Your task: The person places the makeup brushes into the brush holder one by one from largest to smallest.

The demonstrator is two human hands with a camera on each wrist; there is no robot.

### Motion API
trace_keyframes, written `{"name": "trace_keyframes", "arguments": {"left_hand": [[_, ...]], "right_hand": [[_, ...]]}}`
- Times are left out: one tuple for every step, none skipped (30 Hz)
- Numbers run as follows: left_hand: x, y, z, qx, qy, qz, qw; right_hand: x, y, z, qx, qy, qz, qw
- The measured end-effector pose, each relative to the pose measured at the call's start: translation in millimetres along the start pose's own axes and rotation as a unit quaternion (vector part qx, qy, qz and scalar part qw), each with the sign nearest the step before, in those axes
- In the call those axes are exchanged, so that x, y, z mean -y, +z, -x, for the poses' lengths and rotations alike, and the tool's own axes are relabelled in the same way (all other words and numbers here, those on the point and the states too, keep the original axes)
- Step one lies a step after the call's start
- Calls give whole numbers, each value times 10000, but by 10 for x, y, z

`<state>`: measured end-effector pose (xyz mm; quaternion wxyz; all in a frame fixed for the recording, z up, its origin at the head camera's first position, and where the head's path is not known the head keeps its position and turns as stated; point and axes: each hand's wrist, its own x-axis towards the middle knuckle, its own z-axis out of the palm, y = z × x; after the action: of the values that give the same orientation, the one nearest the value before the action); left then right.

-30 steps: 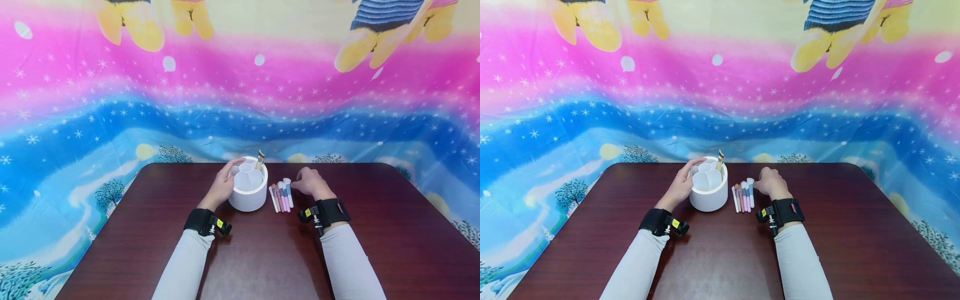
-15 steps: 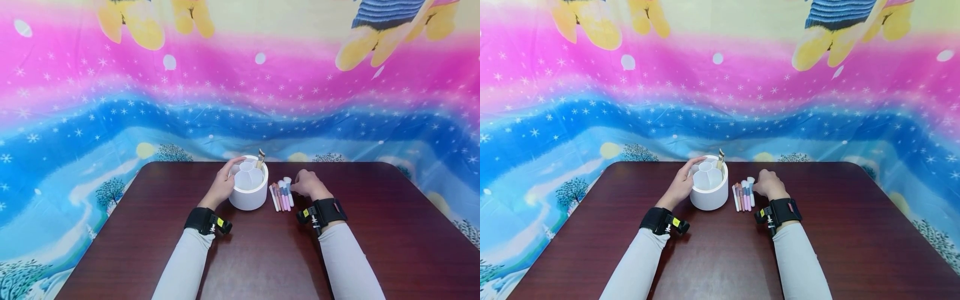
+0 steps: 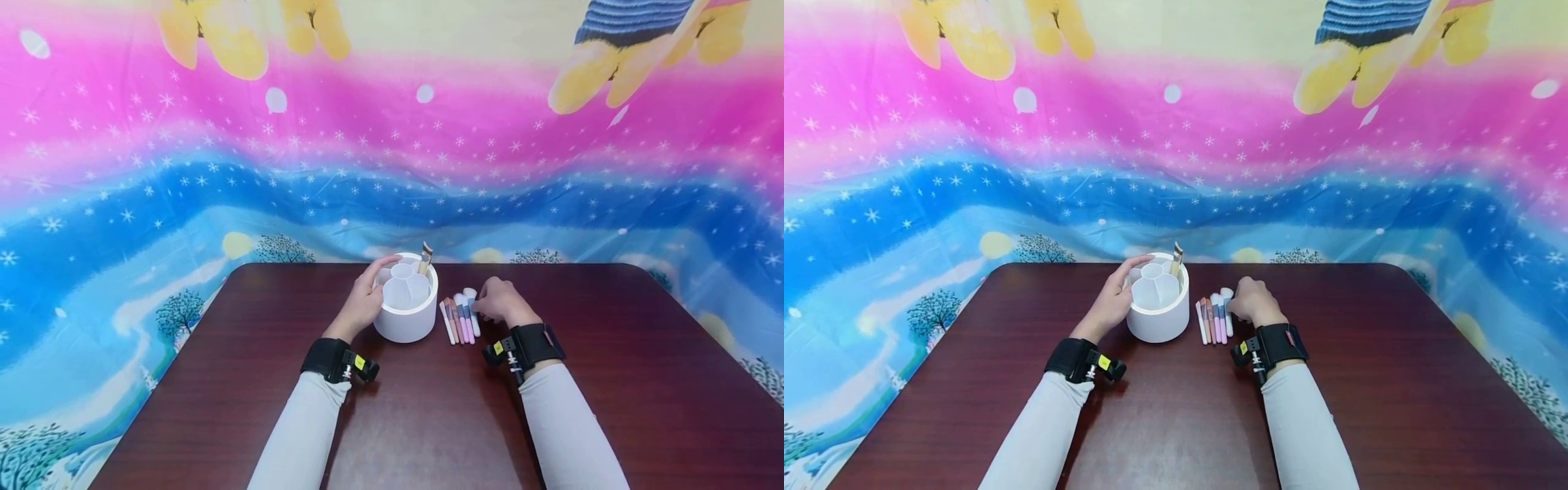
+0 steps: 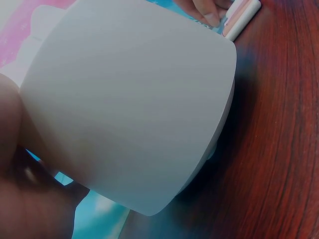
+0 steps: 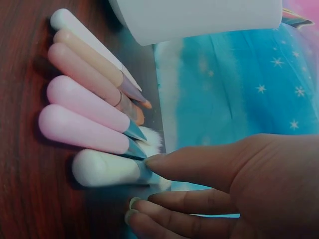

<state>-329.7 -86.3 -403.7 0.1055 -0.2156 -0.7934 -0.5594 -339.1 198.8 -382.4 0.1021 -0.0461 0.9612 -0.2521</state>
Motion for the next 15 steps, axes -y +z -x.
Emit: {"name": "trace_keyframes", "arguments": {"left_hand": [[-4,-2,-2,-4,9,3,10000],[-6,-3,-3,-6,18,7,10000],[-9,-4,-3,-5,21,13,10000],[-10,-4,-2,-4,23,13,10000],[-10,-4,-2,-4,1,19,10000],[-10,-4,-2,1,7,5,10000],[-10,-4,-1,2,-20,4,10000],[-9,-3,0,1,-35,5,10000],[-11,-3,1,2,-39,8,10000],[-13,-3,2,-3,-43,11,10000],[-16,-3,3,-9,-38,3,10000],[-18,-4,3,-12,-16,-2,10000],[-21,-4,4,-14,-6,7,10000],[-23,-5,4,-18,25,4,10000],[-25,-6,3,-18,40,5,10000]], "right_hand": [[3,3,-5,-14,16,7,10000],[6,5,-9,-17,30,1,10000],[8,10,-15,-23,41,-10,10000],[6,14,-21,-23,48,1,10000],[3,21,-29,-22,72,-1,10000],[-2,27,-35,-24,111,25,9999],[-8,32,-42,-43,153,54,9999],[-11,32,-44,-51,183,80,9998],[-13,34,-46,-64,201,108,9997],[-15,32,-45,-75,222,128,9996],[-13,28,-40,-88,252,125,9996],[-10,22,-35,-109,274,126,9995],[-6,16,-29,-134,278,103,9995],[-2,9,-22,-142,274,69,9995],[4,2,-16,-155,274,22,9995]]}}
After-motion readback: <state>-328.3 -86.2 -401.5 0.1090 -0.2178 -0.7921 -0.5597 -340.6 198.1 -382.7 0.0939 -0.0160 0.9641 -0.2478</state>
